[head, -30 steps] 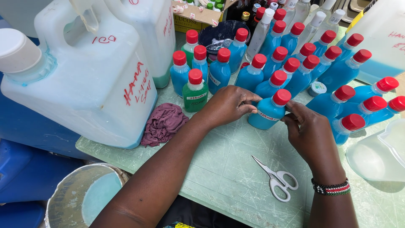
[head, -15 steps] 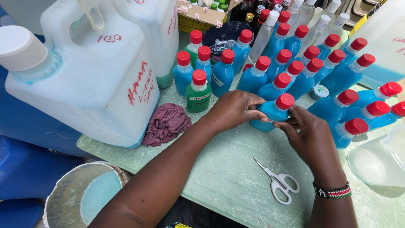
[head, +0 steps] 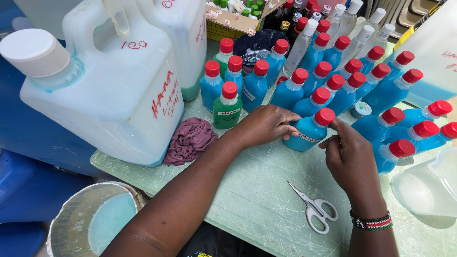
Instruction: The person applies adhesive labels to small plastic bottles filled with blue liquid. They pick up each bottle, wrap the label around the body, and smooth it down before placing the bottle back on the table among others.
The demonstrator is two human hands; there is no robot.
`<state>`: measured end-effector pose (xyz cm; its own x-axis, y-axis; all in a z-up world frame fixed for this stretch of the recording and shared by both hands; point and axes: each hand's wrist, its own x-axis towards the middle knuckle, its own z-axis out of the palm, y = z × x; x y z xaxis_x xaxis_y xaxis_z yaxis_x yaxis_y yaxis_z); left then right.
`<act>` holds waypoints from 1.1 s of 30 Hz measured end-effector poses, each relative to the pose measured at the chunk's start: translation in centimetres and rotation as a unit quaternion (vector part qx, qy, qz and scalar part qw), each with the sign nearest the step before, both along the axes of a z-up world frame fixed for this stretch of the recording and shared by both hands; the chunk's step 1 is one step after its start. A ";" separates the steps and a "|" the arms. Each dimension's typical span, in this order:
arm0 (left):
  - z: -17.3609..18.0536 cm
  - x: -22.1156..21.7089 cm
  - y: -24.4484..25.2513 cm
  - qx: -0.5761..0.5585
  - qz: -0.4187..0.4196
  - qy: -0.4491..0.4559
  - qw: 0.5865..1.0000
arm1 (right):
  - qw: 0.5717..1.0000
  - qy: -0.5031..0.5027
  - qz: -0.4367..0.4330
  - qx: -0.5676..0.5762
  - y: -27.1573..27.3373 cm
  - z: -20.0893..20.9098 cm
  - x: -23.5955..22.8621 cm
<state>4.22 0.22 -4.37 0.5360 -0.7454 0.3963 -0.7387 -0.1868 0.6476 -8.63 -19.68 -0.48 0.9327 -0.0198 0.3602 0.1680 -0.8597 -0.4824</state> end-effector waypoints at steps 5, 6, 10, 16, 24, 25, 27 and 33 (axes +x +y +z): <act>-0.3 0.0 -0.3 0.001 0.004 0.003 1.000 | 0.993 -0.107 0.008 0.043 1.5 0.1 -0.5; -0.3 0.0 -0.3 0.008 0.010 0.009 1.000 | 0.991 -0.134 -0.002 0.024 1.6 -0.1 -0.3; -0.7 0.2 -0.6 0.012 0.009 0.017 1.000 | 0.986 -0.165 0.009 0.004 1.1 -0.5 -0.3; -2.2 0.3 -1.6 -0.030 0.053 -0.048 0.997 | 0.989 -0.146 -0.020 0.027 0.2 0.5 -0.5; -1.8 -0.7 -2.0 0.030 0.037 -0.054 0.997 | 0.988 -0.087 -0.115 -0.050 -0.7 2.1 2.1; -1.9 -0.9 -2.3 0.028 0.035 -0.053 0.998 | 0.988 -0.086 -0.117 -0.053 -0.9 2.2 2.5; -2.1 -1.0 -2.4 0.025 0.027 -0.049 0.998 | 0.987 -0.058 -0.143 -0.038 -1.1 2.6 3.7; -2.2 -1.6 -2.9 0.044 0.021 -0.034 0.998 | 0.983 -0.039 -0.165 -0.068 -0.7 3.1 4.5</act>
